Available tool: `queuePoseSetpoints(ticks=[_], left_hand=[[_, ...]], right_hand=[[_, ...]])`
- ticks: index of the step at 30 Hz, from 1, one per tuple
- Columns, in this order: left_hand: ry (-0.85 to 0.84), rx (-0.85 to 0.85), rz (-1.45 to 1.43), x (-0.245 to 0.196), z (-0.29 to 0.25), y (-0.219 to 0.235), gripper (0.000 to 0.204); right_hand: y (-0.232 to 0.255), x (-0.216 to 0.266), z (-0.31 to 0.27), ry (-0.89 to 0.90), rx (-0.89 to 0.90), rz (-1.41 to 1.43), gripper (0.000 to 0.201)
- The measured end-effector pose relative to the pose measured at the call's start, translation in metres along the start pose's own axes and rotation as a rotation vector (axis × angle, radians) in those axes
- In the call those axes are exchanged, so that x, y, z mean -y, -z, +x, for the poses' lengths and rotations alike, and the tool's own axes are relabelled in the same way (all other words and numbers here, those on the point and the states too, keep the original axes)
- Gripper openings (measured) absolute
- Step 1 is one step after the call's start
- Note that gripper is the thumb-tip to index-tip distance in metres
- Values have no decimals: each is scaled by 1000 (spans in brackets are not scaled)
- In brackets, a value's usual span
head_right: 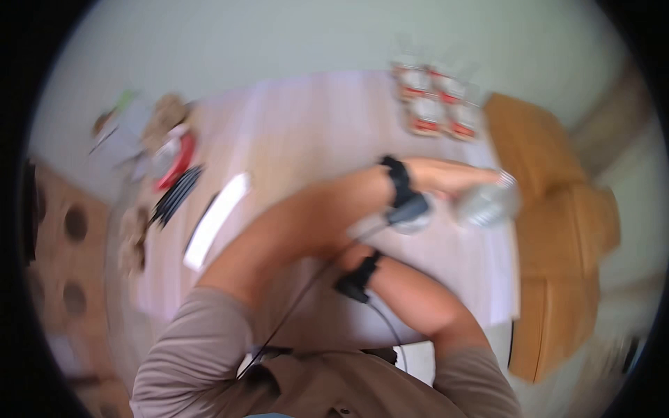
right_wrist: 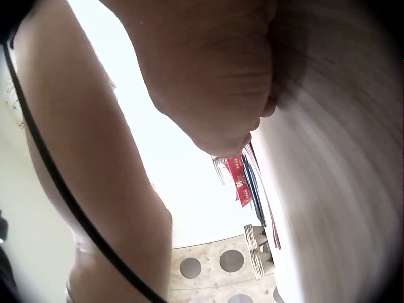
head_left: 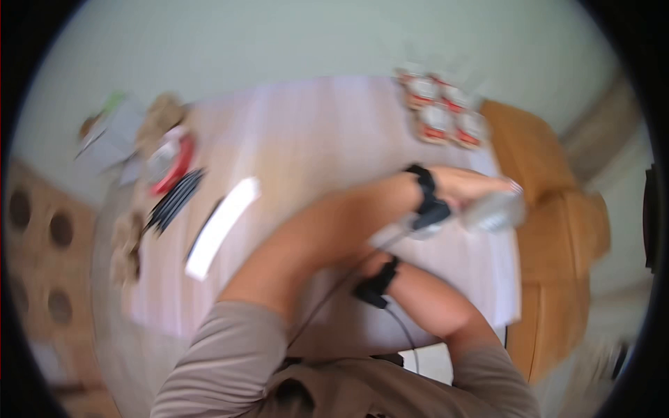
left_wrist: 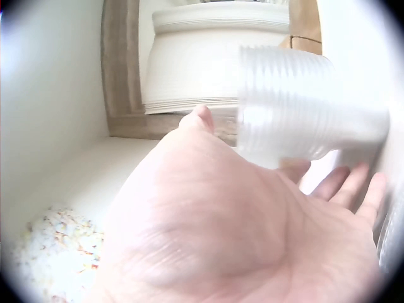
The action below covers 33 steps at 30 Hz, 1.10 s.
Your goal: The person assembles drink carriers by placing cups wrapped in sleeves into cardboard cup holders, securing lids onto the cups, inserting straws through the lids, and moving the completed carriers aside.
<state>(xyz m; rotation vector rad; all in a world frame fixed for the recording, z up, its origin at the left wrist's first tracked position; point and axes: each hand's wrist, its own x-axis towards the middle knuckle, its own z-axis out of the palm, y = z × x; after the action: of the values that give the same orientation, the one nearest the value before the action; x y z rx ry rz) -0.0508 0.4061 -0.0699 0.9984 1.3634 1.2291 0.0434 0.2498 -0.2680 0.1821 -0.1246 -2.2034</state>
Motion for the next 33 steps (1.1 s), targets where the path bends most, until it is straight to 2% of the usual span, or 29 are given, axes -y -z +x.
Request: queuePoseSetpoints(ticks=[1, 3, 4, 6, 7, 8, 9, 10, 12, 13, 14, 17, 18, 20, 21, 23, 27, 29, 33], left_hand=[[-112, -67, 54, 11, -1, 11, 100], [-51, -261, 462, -26, -61, 18, 90], [-24, -318, 453, -21, -93, 26, 90], [-424, -578, 760, -15, -173, 26, 83], [-368, -650, 634, -18, -229, 26, 79], [-308, -795, 721, -10, -275, 34, 78], [-248, -982, 764, 0, -322, 38, 72], [-161, -1136, 804, 5, -376, 40, 66], [140, -1455, 988, 20, -480, 41, 67], [459, -1491, 1224, 14, -529, 42, 77], [624, -1646, 1101, 25, -577, 40, 87], [1299, -1665, 959, 58, -699, 47, 114], [1298, -1675, 956, 58, -717, 44, 114], [1404, -1569, 696, 54, -738, 39, 124], [1401, -1576, 693, 54, -744, 40, 124], [1276, -1491, 601, 54, -750, 40, 125], [1230, -1527, 619, 64, -753, 42, 120], [1084, -1583, 623, 70, -763, 42, 102], [1032, -1672, 634, 65, -764, 36, 105]], right_hand=[[-14, 3, -22, 54, -48, -391, 56], [-47, 6, -33, 231, -57, -1174, 49], [-68, 10, -26, 370, -31, -1563, 46], [-99, 19, -33, 757, 46, -2319, 39], [-116, 4, -20, 1004, 92, -2678, 36], [-121, 0, -24, 613, -264, -2411, 16], [-122, -4, -22, 666, -208, -2290, 26], [-123, -5, -21, 642, -229, -2273, 28], [-125, -7, -23, 613, -248, -2255, 31], [-126, -8, -22, 615, -259, -2247, 32], [-126, -7, -22, 621, -271, -2241, 33], [-125, -6, -22, 669, -257, -2292, 35], [-125, -6, -22, 669, -247, -2298, 35], [-126, -7, -22, 707, -259, -2294, 36], [-125, -6, -22, 707, -253, -2299, 36], [-123, -4, -22, 691, -259, -2289, 37], [-123, -4, -24, 687, -257, -2286, 36], [-118, -1, -24, 696, -242, -2267, 36], [-118, 1, -25, 689, -245, -2285, 35]])
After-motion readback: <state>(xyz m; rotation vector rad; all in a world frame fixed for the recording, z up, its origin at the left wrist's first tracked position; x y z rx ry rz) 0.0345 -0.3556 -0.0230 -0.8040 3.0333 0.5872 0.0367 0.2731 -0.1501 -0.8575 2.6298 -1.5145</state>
